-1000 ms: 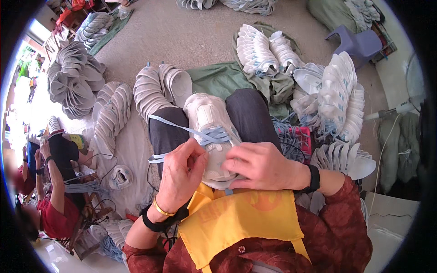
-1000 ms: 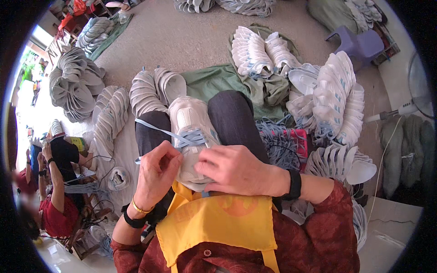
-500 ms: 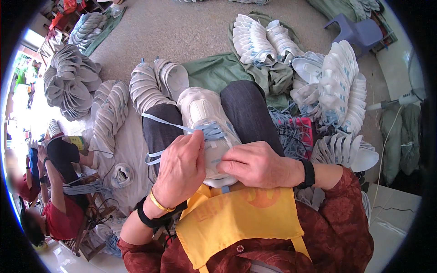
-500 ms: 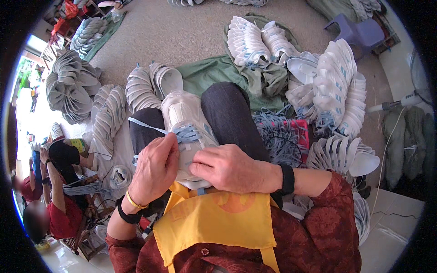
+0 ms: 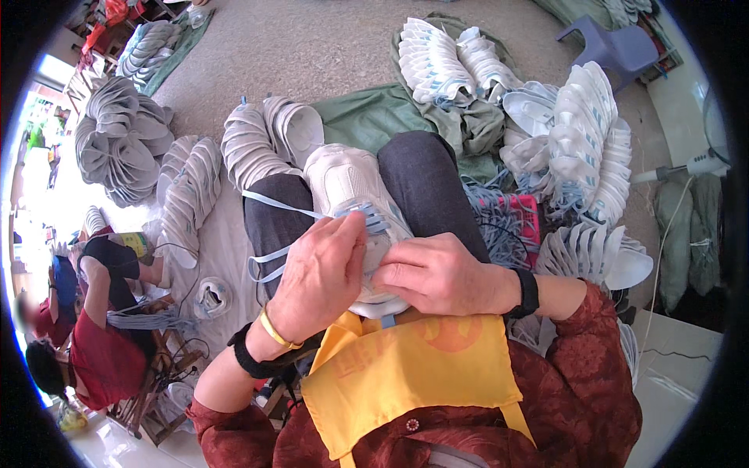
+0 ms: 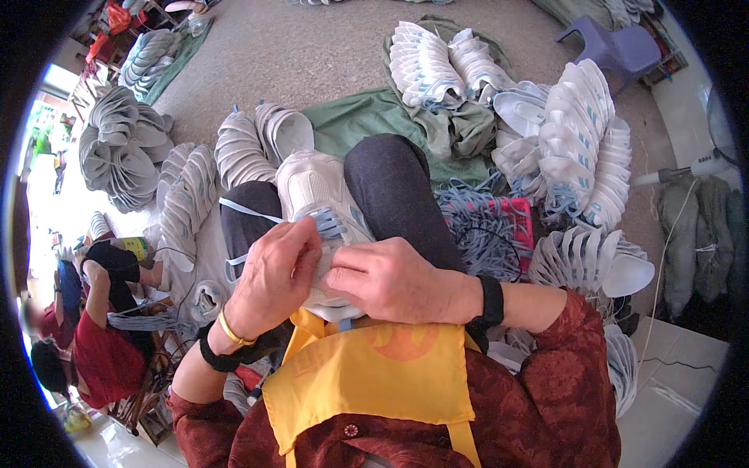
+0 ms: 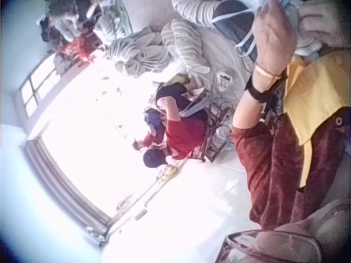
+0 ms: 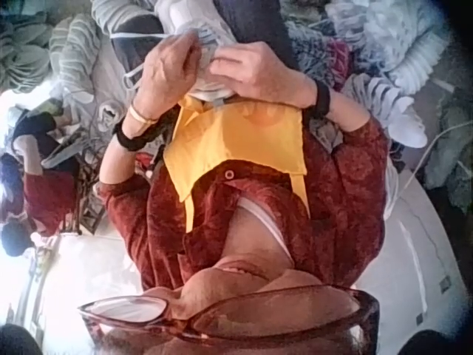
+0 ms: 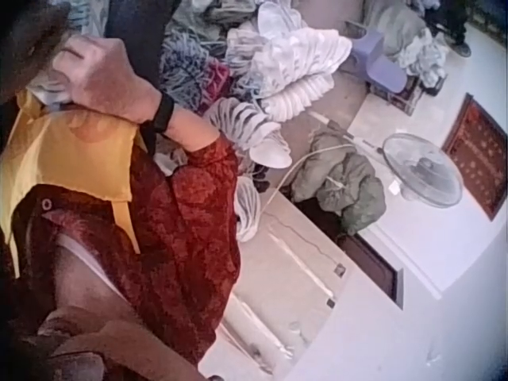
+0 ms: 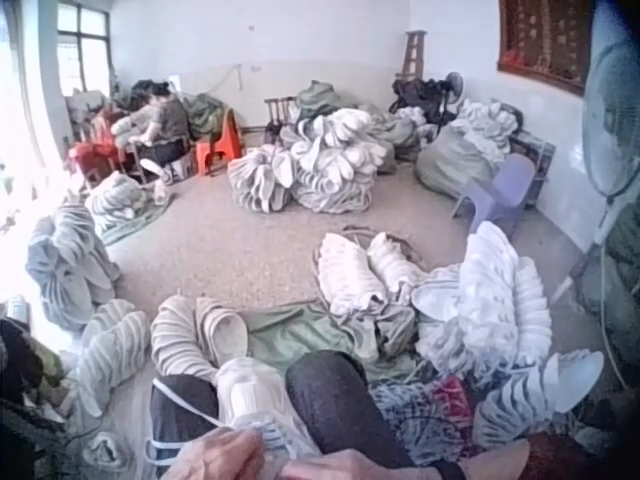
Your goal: Insert and thread blue laces into a white athletic shoe upper.
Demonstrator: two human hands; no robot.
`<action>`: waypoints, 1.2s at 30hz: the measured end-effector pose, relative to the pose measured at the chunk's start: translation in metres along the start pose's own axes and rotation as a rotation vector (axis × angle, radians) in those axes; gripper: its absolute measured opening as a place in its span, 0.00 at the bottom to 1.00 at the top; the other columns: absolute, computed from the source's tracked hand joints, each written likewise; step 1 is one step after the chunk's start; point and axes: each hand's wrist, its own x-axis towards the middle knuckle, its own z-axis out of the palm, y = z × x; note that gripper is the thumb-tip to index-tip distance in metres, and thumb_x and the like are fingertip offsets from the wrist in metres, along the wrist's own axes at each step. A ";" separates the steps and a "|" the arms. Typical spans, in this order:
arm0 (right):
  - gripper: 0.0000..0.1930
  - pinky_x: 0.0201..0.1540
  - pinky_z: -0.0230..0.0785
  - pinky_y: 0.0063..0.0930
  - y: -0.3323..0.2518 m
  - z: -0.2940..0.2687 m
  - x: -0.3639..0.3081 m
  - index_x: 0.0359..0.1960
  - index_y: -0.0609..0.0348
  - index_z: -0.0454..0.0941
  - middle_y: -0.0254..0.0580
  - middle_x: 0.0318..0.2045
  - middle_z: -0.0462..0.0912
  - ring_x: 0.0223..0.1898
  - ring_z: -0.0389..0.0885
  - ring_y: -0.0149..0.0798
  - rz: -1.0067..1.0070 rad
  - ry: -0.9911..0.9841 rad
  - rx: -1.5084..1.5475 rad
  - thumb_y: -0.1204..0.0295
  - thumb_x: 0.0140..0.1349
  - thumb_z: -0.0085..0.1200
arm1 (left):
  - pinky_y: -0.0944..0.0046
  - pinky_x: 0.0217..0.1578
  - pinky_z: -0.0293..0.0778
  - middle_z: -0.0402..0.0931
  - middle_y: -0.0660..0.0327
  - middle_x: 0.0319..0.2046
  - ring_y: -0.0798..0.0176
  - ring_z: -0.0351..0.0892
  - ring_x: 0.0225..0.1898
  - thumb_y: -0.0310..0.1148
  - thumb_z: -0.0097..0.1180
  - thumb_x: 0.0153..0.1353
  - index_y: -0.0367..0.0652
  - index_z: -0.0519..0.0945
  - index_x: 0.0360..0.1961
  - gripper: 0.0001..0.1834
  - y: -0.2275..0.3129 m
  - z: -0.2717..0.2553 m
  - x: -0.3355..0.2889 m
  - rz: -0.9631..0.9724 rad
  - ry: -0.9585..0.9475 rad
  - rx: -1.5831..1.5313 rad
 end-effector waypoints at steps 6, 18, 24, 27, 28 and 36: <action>0.11 0.34 0.78 0.34 -0.003 -0.011 0.008 0.39 0.56 0.83 0.39 0.36 0.80 0.31 0.83 0.43 0.142 0.153 0.028 0.76 0.53 0.69 | 0.47 0.37 0.71 0.73 0.48 0.29 0.39 0.75 0.35 0.15 0.52 0.56 0.35 0.70 0.37 0.09 0.005 0.002 -0.009 -0.050 0.043 0.019; 0.07 0.38 0.77 0.45 -0.009 -0.009 0.023 0.38 0.62 0.80 0.46 0.40 0.77 0.36 0.83 0.54 0.471 0.028 0.010 0.76 0.59 0.61 | 0.47 0.38 0.72 0.73 0.47 0.31 0.39 0.75 0.37 0.12 0.49 0.54 0.36 0.69 0.45 0.17 0.014 0.004 -0.006 -0.057 0.071 -0.057; 0.06 0.37 0.77 0.47 -0.008 -0.012 0.029 0.35 0.64 0.78 0.49 0.39 0.76 0.35 0.83 0.55 0.434 -0.035 -0.080 0.78 0.57 0.59 | 0.49 0.40 0.73 0.73 0.47 0.33 0.40 0.77 0.38 0.11 0.49 0.54 0.36 0.69 0.48 0.20 0.007 0.011 -0.007 0.035 0.132 -0.052; 0.06 0.36 0.77 0.48 0.000 -0.007 0.033 0.33 0.66 0.76 0.51 0.38 0.76 0.35 0.83 0.56 0.361 -0.142 -0.180 0.80 0.53 0.58 | 0.51 0.39 0.74 0.73 0.47 0.34 0.41 0.77 0.37 0.12 0.51 0.55 0.36 0.68 0.47 0.19 0.004 0.013 -0.008 0.052 0.146 -0.073; 0.06 0.36 0.77 0.48 0.002 -0.008 0.034 0.33 0.66 0.76 0.51 0.38 0.76 0.35 0.83 0.56 0.360 -0.142 -0.182 0.80 0.53 0.58 | 0.51 0.39 0.74 0.73 0.47 0.34 0.41 0.77 0.37 0.12 0.51 0.55 0.36 0.68 0.47 0.19 0.005 0.012 -0.008 0.052 0.147 -0.073; 0.06 0.41 0.76 0.45 -0.001 -0.041 0.038 0.34 0.68 0.73 0.53 0.36 0.75 0.40 0.81 0.57 0.270 -0.294 -0.238 0.79 0.56 0.55 | 0.61 0.33 0.72 0.71 0.57 0.28 0.57 0.74 0.30 0.16 0.57 0.53 0.37 0.72 0.39 0.13 -0.002 -0.025 -0.015 -0.069 0.087 -0.111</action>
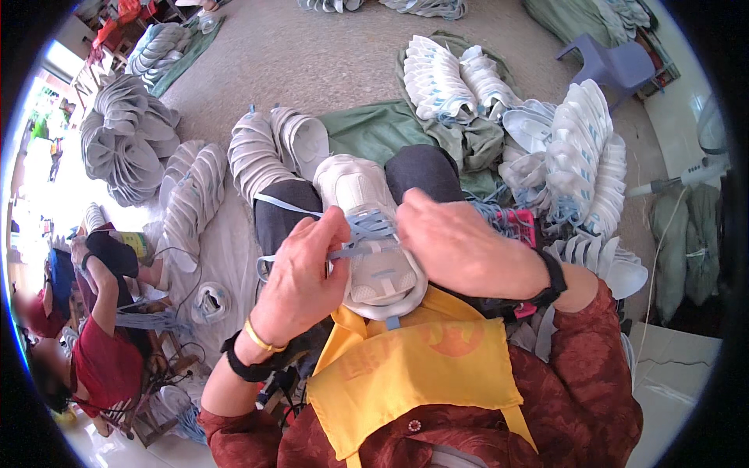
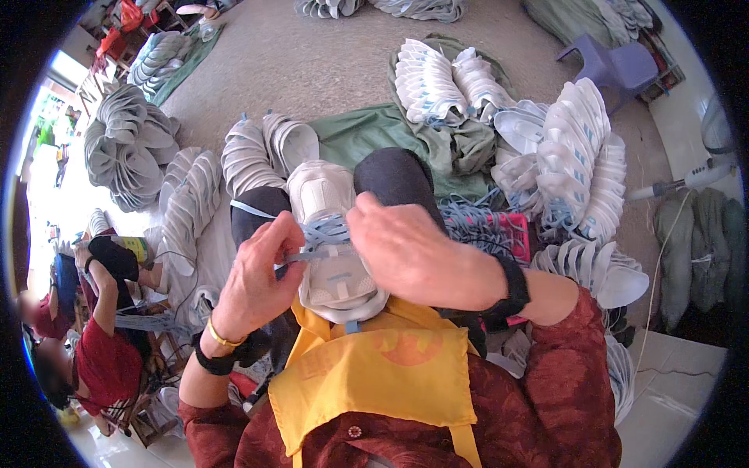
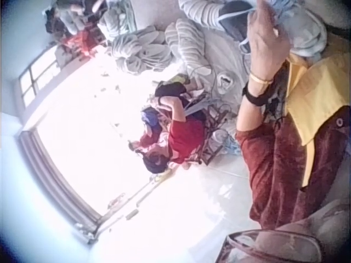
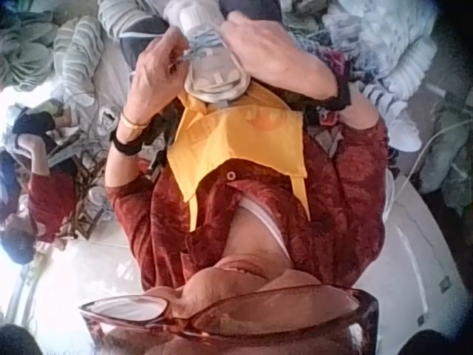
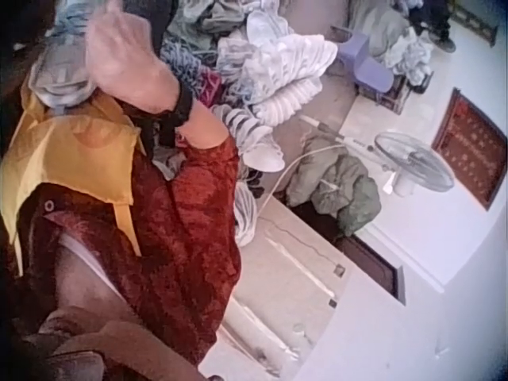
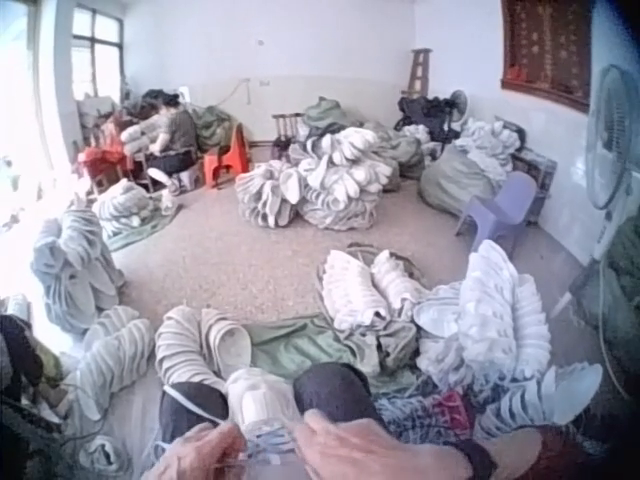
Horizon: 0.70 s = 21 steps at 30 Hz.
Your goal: Insert and thread blue laces into a white athletic shoe upper.
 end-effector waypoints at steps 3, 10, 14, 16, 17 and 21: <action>0.04 0.40 0.71 0.41 0.019 -0.025 -0.009 0.37 0.63 0.72 0.47 0.36 0.73 0.36 0.78 0.51 0.124 0.018 0.228 0.76 0.65 0.54 | 0.57 0.34 0.71 0.71 0.55 0.28 0.52 0.73 0.32 0.15 0.56 0.52 0.37 0.72 0.37 0.12 -0.005 -0.015 -0.012 -0.059 0.023 0.047; 0.07 0.46 0.80 0.27 0.032 -0.043 -0.020 0.42 0.58 0.71 0.49 0.53 0.80 0.43 0.85 0.35 0.375 -0.020 1.416 0.68 0.77 0.49 | 0.62 0.35 0.70 0.71 0.57 0.29 0.56 0.72 0.30 0.14 0.55 0.55 0.37 0.73 0.37 0.10 -0.021 -0.040 -0.022 0.017 0.296 0.381; 0.08 0.49 0.81 0.30 0.023 -0.023 -0.014 0.45 0.57 0.71 0.54 0.57 0.79 0.48 0.86 0.38 0.289 0.087 1.694 0.65 0.79 0.48 | 0.61 0.36 0.70 0.70 0.57 0.29 0.57 0.71 0.31 0.15 0.53 0.56 0.37 0.72 0.36 0.09 -0.013 -0.051 -0.019 -0.125 0.495 0.302; 0.08 0.49 0.80 0.30 0.026 -0.019 -0.014 0.45 0.57 0.71 0.50 0.53 0.80 0.46 0.85 0.36 0.276 0.106 1.682 0.66 0.78 0.49 | 0.63 0.36 0.70 0.71 0.58 0.29 0.60 0.72 0.31 0.15 0.52 0.57 0.37 0.72 0.37 0.08 -0.014 -0.051 -0.019 -0.144 0.588 0.268; 0.08 0.52 0.79 0.31 0.036 -0.019 -0.018 0.46 0.58 0.73 0.47 0.51 0.81 0.47 0.85 0.36 0.268 0.170 1.650 0.66 0.78 0.49 | 0.62 0.35 0.70 0.72 0.57 0.30 0.61 0.72 0.30 0.15 0.52 0.59 0.37 0.72 0.38 0.08 -0.017 -0.049 -0.019 -0.135 0.593 0.280; 0.07 0.52 0.78 0.29 0.073 -0.031 -0.049 0.50 0.60 0.76 0.43 0.47 0.81 0.43 0.82 0.33 0.271 0.475 1.664 0.71 0.77 0.49 | 0.60 0.32 0.71 0.71 0.55 0.28 0.57 0.73 0.27 0.14 0.52 0.59 0.36 0.71 0.38 0.08 -0.015 -0.031 -0.015 -0.113 0.519 0.221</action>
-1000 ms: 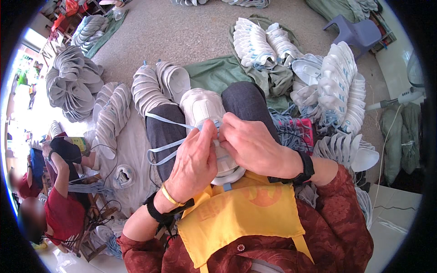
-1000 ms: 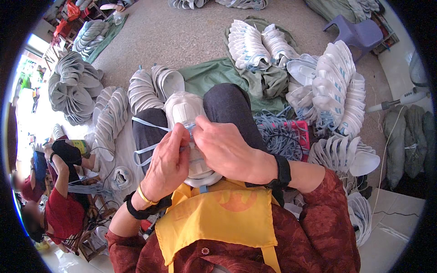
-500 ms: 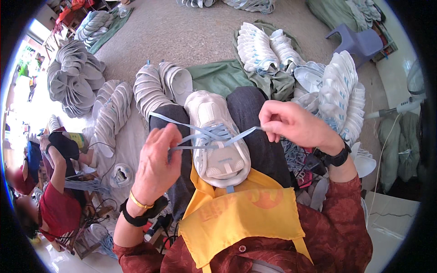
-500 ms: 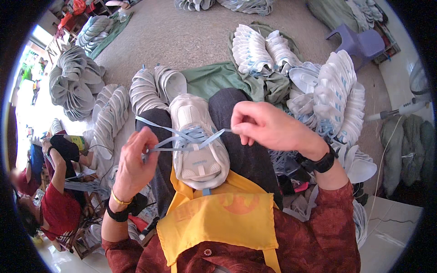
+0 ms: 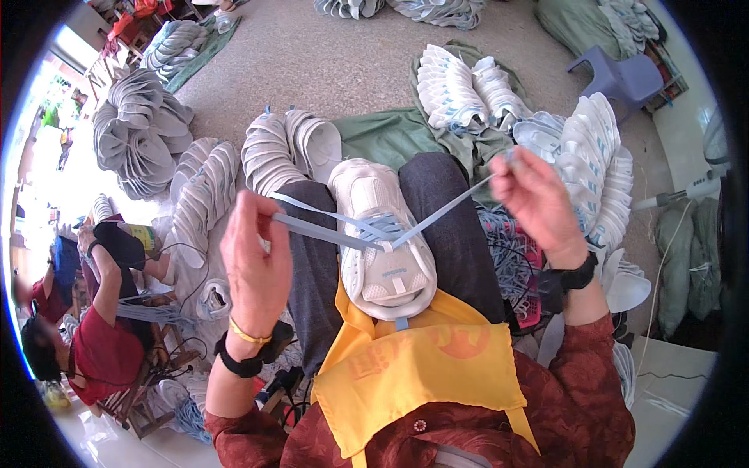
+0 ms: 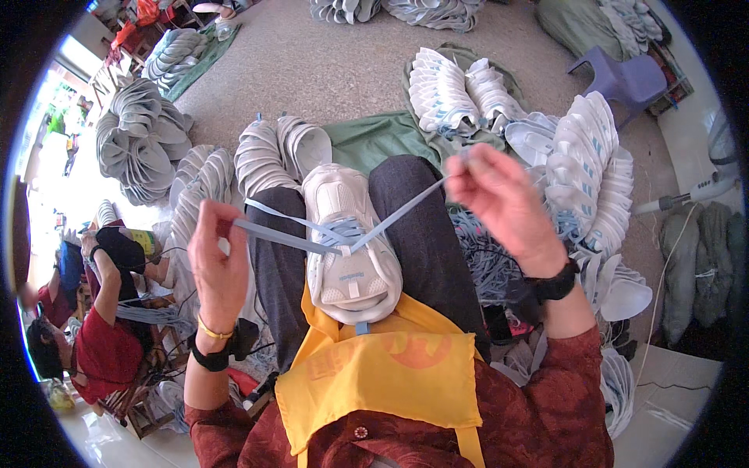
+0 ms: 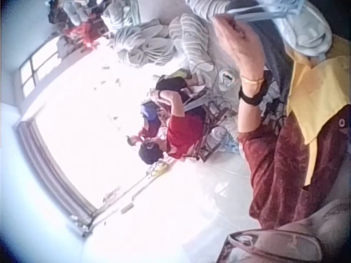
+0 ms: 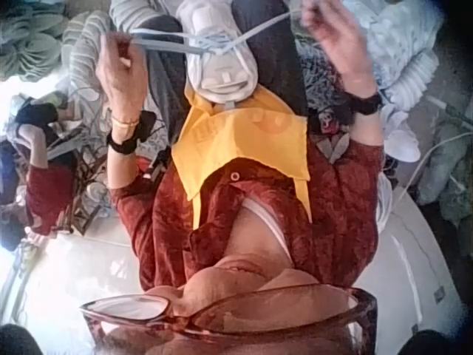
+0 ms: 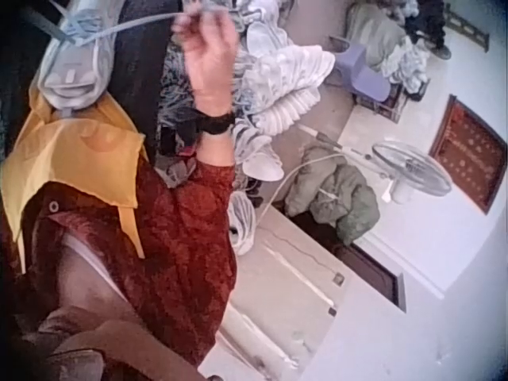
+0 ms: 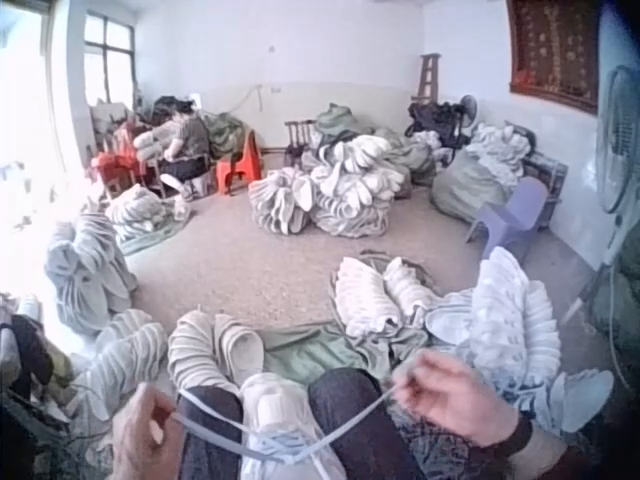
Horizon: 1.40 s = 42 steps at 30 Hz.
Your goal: Insert and thread blue laces into a white athletic shoe upper.
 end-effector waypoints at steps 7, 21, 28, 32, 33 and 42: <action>0.09 0.47 0.75 0.27 -0.060 -0.111 -0.045 0.52 0.67 0.75 0.45 0.47 0.79 0.42 0.78 0.32 -0.223 0.253 0.043 0.75 0.76 0.50 | 0.61 0.36 0.76 0.77 0.56 0.34 0.57 0.79 0.33 0.15 0.54 0.59 0.36 0.73 0.39 0.08 0.009 0.028 -0.014 0.086 -0.280 -0.219; 0.09 0.40 0.77 0.22 -0.019 -0.145 -0.069 0.49 0.60 0.81 0.35 0.39 0.85 0.35 0.83 0.28 0.009 0.552 -0.695 0.71 0.73 0.56 | 0.55 0.41 0.71 0.76 0.58 0.31 0.50 0.73 0.40 0.20 0.62 0.54 0.38 0.76 0.37 0.10 -0.002 0.038 0.009 0.297 -0.448 -0.012; 0.07 0.37 0.77 0.20 0.024 -0.017 -0.005 0.46 0.61 0.83 0.32 0.35 0.85 0.33 0.84 0.24 0.088 0.088 -0.797 0.72 0.71 0.60 | 0.48 0.32 0.72 0.77 0.51 0.29 0.41 0.77 0.32 0.20 0.60 0.57 0.38 0.71 0.34 0.09 0.028 0.010 0.004 0.378 -0.579 0.135; 0.08 0.35 0.76 0.21 0.045 0.036 0.018 0.47 0.63 0.83 0.33 0.35 0.85 0.32 0.84 0.24 0.141 -0.166 -0.740 0.73 0.71 0.59 | 0.47 0.28 0.74 0.78 0.51 0.25 0.44 0.81 0.24 0.21 0.55 0.66 0.38 0.69 0.43 0.09 0.017 0.005 -0.018 0.121 -0.574 0.240; 0.09 0.34 0.76 0.22 0.049 0.046 0.023 0.48 0.63 0.83 0.33 0.34 0.85 0.32 0.84 0.25 0.145 -0.212 -0.734 0.73 0.71 0.58 | 0.47 0.28 0.74 0.78 0.51 0.25 0.44 0.81 0.24 0.21 0.55 0.66 0.38 0.69 0.43 0.09 0.016 0.003 -0.021 0.122 -0.574 0.236; 0.12 0.28 0.70 0.19 0.058 0.103 0.056 0.47 0.61 0.84 0.31 0.31 0.85 0.23 0.77 0.21 0.318 -0.594 -0.741 0.66 0.75 0.56 | 0.71 0.40 0.70 0.75 0.66 0.31 0.74 0.72 0.34 0.20 0.54 0.69 0.37 0.73 0.41 0.03 0.025 -0.024 -0.014 -0.287 -0.533 -0.710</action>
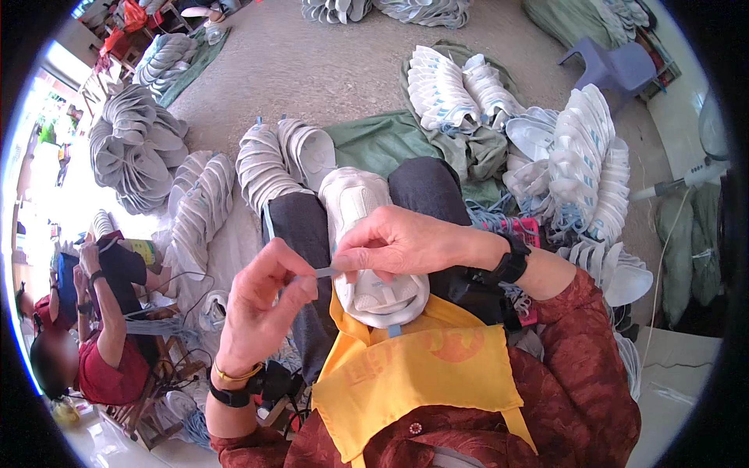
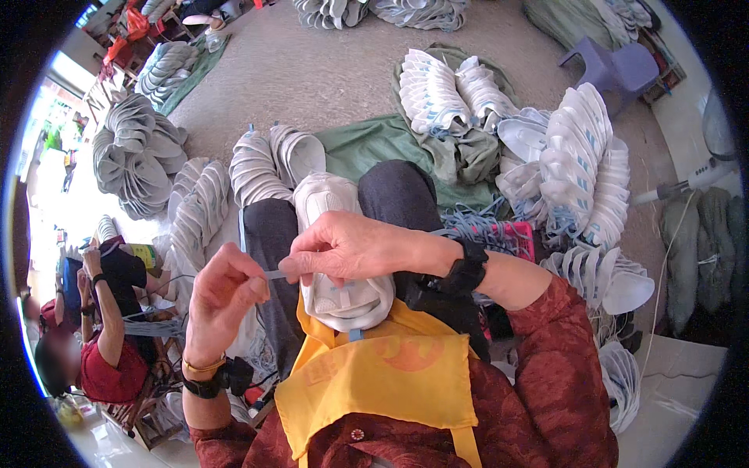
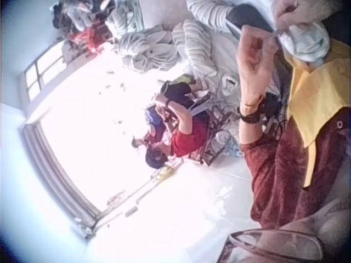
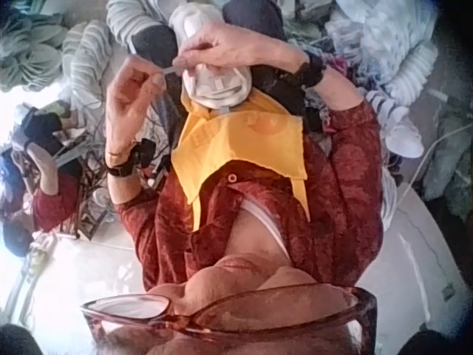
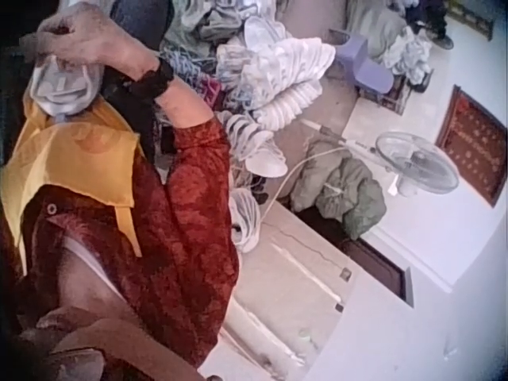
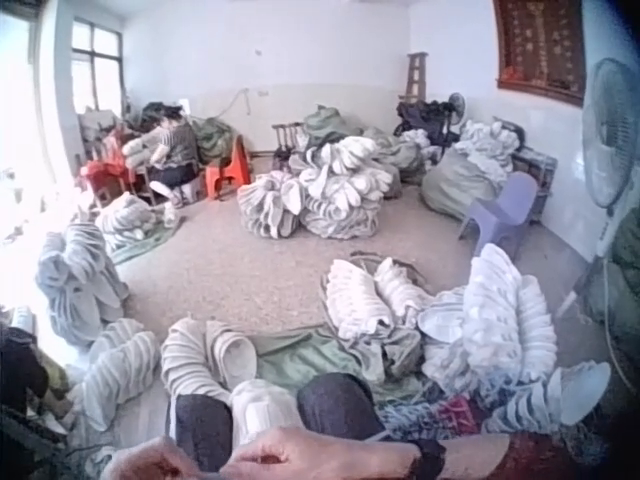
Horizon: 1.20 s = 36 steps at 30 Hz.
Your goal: Insert and thread blue laces into a white athletic shoe upper.
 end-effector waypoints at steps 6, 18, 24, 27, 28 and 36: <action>0.14 0.19 0.53 0.14 0.000 -0.037 -0.044 0.30 0.59 0.78 0.30 0.24 0.79 0.17 0.66 0.16 -0.016 0.138 0.216 0.64 0.73 0.56 | 0.72 0.35 0.67 0.72 0.68 0.29 0.74 0.70 0.30 0.28 0.58 0.72 0.42 0.74 0.38 0.05 -0.008 -0.018 0.000 0.033 0.092 -0.121; 0.26 0.15 0.48 0.12 0.060 -0.074 -0.124 0.21 0.50 0.63 0.29 0.23 0.69 0.13 0.53 0.17 -0.223 0.462 0.892 0.49 0.75 0.54 | 0.73 0.38 0.69 0.75 0.69 0.31 0.77 0.72 0.33 0.24 0.53 0.73 0.41 0.73 0.40 0.03 -0.043 0.017 0.022 -0.052 0.009 -0.254; 0.21 0.16 0.53 0.13 0.094 -0.087 -0.136 0.25 0.54 0.71 0.28 0.24 0.72 0.14 0.59 0.16 -0.097 0.640 0.961 0.57 0.75 0.54 | 0.73 0.38 0.69 0.76 0.69 0.30 0.77 0.73 0.34 0.22 0.55 0.71 0.41 0.73 0.39 0.04 -0.048 0.043 0.027 0.008 -0.019 -0.200; 0.12 0.20 0.53 0.15 0.113 -0.079 -0.115 0.36 0.61 0.82 0.28 0.25 0.79 0.17 0.62 0.14 -0.069 0.959 -0.238 0.64 0.72 0.60 | 0.73 0.36 0.70 0.76 0.69 0.29 0.77 0.73 0.32 0.19 0.58 0.67 0.39 0.73 0.38 0.06 -0.051 0.053 0.031 0.094 0.012 -0.094; 0.13 0.23 0.57 0.16 0.086 -0.064 -0.104 0.49 0.60 0.85 0.26 0.25 0.82 0.20 0.66 0.13 0.016 0.934 -0.349 0.69 0.66 0.65 | 0.72 0.34 0.70 0.76 0.68 0.28 0.76 0.74 0.30 0.19 0.59 0.66 0.38 0.73 0.38 0.07 -0.053 0.054 0.029 0.112 0.043 -0.028; 0.16 0.33 0.75 0.23 0.015 0.017 -0.047 0.53 0.64 0.79 0.37 0.33 0.87 0.32 0.84 0.25 -0.172 0.372 -0.090 0.80 0.64 0.62 | 0.73 0.35 0.72 0.78 0.66 0.32 0.76 0.77 0.33 0.22 0.65 0.64 0.38 0.74 0.39 0.10 -0.043 0.059 0.025 0.148 0.035 0.190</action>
